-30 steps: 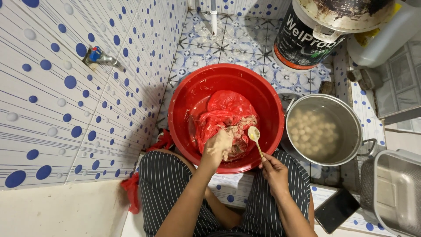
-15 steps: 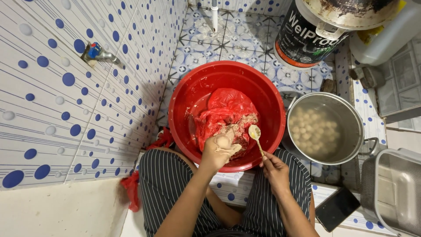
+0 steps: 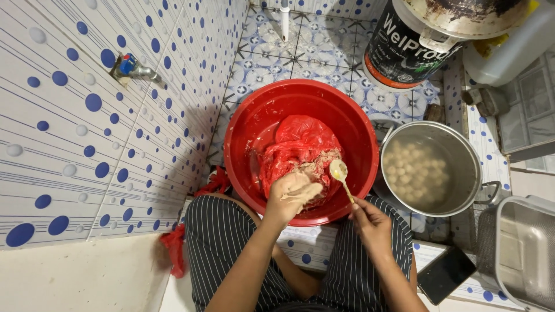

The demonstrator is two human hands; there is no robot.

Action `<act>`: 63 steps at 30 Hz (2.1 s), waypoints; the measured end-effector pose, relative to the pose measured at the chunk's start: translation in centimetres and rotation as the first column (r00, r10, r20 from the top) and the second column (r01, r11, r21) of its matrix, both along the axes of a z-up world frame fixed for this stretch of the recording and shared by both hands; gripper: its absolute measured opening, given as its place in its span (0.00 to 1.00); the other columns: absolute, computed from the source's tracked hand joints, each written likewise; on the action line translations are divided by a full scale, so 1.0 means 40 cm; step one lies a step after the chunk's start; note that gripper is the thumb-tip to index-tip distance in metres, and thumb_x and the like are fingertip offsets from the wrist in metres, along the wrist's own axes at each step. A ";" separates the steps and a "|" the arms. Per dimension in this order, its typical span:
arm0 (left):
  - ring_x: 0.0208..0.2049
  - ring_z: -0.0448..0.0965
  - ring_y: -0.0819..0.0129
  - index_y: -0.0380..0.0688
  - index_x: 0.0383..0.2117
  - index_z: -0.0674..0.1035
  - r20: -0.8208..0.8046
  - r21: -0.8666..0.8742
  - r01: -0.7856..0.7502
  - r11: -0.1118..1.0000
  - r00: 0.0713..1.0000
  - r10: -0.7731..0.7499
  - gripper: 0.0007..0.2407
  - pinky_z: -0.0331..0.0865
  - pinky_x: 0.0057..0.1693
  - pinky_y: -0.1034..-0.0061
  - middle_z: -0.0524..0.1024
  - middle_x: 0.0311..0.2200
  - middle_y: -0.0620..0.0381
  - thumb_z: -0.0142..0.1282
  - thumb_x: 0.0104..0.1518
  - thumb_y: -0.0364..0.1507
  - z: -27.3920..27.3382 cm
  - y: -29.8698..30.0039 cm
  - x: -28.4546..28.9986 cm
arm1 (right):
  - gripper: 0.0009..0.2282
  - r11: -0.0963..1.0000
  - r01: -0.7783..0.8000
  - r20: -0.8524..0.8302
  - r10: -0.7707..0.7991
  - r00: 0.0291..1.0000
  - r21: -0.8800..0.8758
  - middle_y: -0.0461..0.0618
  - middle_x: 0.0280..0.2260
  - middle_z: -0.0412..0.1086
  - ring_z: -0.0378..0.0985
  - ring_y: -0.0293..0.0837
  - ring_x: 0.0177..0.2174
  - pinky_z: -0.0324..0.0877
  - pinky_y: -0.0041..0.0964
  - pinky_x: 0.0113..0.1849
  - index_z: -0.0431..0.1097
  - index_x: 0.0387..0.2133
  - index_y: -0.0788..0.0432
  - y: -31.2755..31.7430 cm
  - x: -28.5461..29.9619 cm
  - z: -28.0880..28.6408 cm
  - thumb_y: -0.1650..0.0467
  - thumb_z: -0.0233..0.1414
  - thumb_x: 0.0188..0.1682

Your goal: Forming meatballs by scooping mixture from a bowl with a spoon and dropping them into a pot of water.

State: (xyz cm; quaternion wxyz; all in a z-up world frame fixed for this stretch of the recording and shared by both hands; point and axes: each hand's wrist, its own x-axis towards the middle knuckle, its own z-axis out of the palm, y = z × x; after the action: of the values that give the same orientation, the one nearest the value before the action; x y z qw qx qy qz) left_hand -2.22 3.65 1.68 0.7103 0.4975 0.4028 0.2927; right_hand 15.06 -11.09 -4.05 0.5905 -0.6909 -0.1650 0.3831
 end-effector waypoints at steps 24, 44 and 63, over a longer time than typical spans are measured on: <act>0.33 0.85 0.67 0.34 0.36 0.82 -0.058 0.188 0.006 0.982 0.998 0.005 0.11 0.79 0.39 0.80 0.85 0.31 0.52 0.67 0.46 0.20 -0.156 0.022 0.031 | 0.18 0.894 -0.279 0.862 0.425 0.278 -0.350 0.50 0.36 0.79 0.81 0.45 0.18 0.80 0.37 0.24 0.74 0.47 0.60 0.043 -0.126 0.309 0.80 0.53 0.42; 0.29 0.84 0.56 0.41 0.39 0.82 -0.673 0.343 0.310 0.886 0.740 0.001 0.10 0.78 0.38 0.67 0.83 0.29 0.48 0.64 0.50 0.25 -0.186 0.019 0.032 | 0.13 0.819 -0.348 0.171 0.465 0.869 -0.457 0.47 0.21 0.77 0.63 0.33 0.14 0.58 0.25 0.18 0.81 0.43 0.56 0.030 -0.082 0.155 0.78 0.52 0.49; 0.44 0.83 0.48 0.46 0.35 0.87 -0.755 0.230 0.297 0.927 0.655 -0.022 0.09 0.78 0.48 0.57 0.85 0.31 0.46 0.63 0.50 0.32 -0.530 0.104 0.027 | 0.10 0.837 0.270 0.632 0.112 0.767 -0.476 0.48 0.22 0.78 0.82 0.52 0.32 0.72 0.45 0.37 0.80 0.41 0.55 -0.064 0.502 -0.196 0.70 0.53 0.49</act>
State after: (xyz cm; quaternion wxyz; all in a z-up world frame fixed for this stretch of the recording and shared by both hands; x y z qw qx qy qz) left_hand -1.13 7.82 -19.53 0.4135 0.7196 0.5540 0.0647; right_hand 35.12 -13.67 -11.89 0.2956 -0.9230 -0.2095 0.1299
